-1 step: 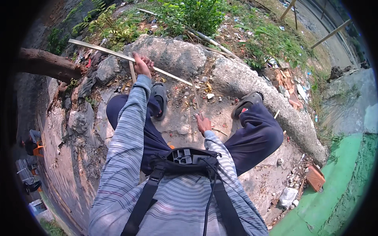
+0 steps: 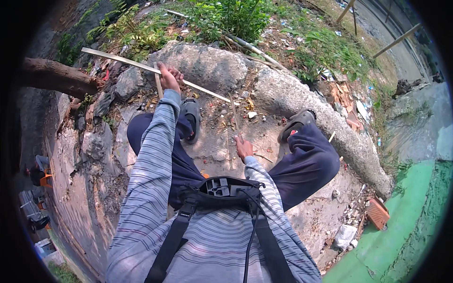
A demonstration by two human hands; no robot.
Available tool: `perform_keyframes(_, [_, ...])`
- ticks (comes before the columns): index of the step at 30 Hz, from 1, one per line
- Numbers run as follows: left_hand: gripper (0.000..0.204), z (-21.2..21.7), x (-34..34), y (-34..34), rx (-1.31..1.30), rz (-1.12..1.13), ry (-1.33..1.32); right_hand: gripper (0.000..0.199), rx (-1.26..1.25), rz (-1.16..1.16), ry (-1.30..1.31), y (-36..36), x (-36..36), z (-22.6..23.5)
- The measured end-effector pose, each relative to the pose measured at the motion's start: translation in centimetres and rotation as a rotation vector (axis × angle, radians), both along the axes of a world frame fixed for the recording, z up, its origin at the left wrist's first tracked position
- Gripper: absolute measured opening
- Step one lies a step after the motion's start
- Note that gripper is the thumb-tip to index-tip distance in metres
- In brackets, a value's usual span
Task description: The person whittles a wooden strip by shaving along its length using a knife.
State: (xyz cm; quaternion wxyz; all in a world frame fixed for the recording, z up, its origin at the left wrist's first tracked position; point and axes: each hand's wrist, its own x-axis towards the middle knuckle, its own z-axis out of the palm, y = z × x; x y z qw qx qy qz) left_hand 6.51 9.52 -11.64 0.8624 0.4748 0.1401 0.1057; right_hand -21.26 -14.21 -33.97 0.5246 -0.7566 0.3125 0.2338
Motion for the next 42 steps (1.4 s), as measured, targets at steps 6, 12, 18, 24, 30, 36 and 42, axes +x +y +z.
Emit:
perform_keyframes(6, [0.067,0.1,-0.1,0.1,0.001,-0.01,0.068,0.063,-0.058,-0.008,-0.216,0.4,0.8,-2.6])
perform_keyframes(12, [0.071,-0.4,-0.5,-0.5,0.06,-0.036,0.034,0.064,-0.157,0.033,-0.328,1.9,1.7,-0.7])
perform_keyframes(18, [0.061,0.6,-1.7,-1.5,0.008,-0.32,-0.065,0.051,-0.19,-0.113,-0.367,0.9,1.7,1.5])
perform_keyframes(24, [0.058,2.3,-4.0,-3.8,0.011,-0.707,-0.159,0.038,0.002,-0.114,-0.475,0.8,2.7,1.7])
perform_keyframes(30, [0.059,2.6,-7.1,-5.3,0.092,-0.786,-0.219,0.027,0.194,-0.057,-0.509,2.8,3.7,4.8])
perform_keyframes(36, [0.062,2.5,-8.4,-6.1,0.156,-0.734,-0.202,0.032,0.322,-0.042,-0.416,3.2,3.3,7.5])
perform_keyframes(42, [0.064,2.0,-8.7,-6.5,0.176,-0.703,-0.199,0.028,0.268,0.002,-0.537,3.3,3.1,6.3])
